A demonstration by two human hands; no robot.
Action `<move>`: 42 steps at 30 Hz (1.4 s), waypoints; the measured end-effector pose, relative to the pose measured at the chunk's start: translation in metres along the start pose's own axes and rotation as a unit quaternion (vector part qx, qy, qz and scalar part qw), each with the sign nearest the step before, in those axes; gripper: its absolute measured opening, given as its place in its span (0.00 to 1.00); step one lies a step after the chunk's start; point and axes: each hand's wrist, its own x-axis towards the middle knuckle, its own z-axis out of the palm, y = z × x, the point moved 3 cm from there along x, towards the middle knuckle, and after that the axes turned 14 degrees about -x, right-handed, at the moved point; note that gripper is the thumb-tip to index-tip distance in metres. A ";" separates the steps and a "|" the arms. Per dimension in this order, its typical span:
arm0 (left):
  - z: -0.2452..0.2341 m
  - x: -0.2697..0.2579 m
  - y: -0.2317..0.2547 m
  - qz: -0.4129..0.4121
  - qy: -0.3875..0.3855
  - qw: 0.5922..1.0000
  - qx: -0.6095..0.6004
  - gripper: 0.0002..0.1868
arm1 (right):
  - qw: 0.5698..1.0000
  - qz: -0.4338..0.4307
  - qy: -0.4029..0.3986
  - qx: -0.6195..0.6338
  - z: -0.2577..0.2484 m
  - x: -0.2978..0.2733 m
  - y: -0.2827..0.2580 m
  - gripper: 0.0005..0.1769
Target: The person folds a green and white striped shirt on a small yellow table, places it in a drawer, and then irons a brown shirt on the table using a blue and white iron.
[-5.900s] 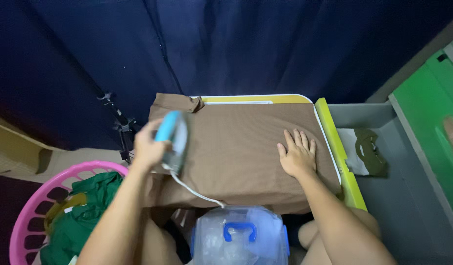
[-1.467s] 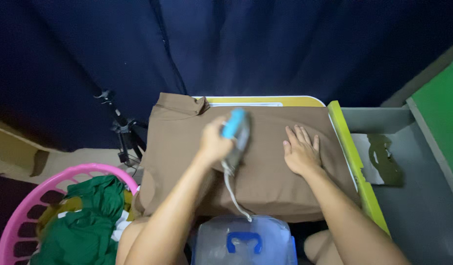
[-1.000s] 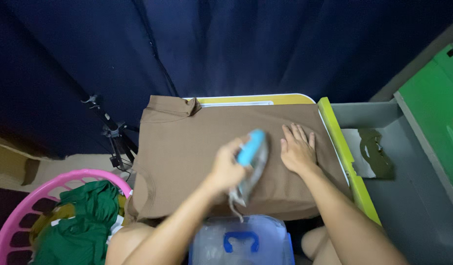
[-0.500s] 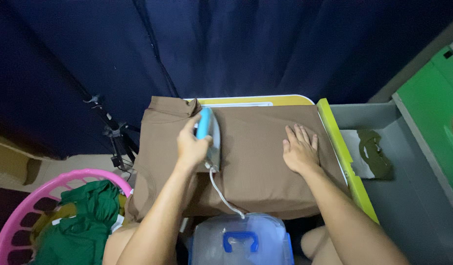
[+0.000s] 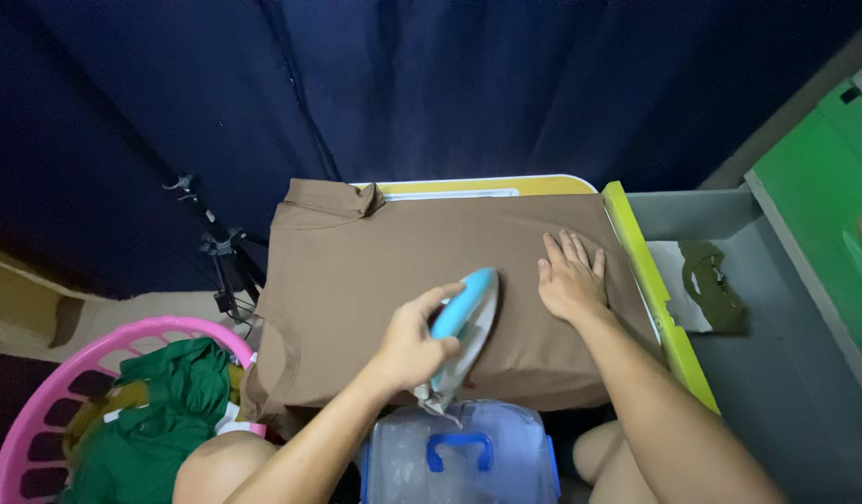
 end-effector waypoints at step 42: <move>-0.065 0.051 -0.033 -0.154 0.040 0.853 0.498 0.45 | 0.711 -0.082 -0.160 0.679 -0.071 -0.050 -0.089 0.35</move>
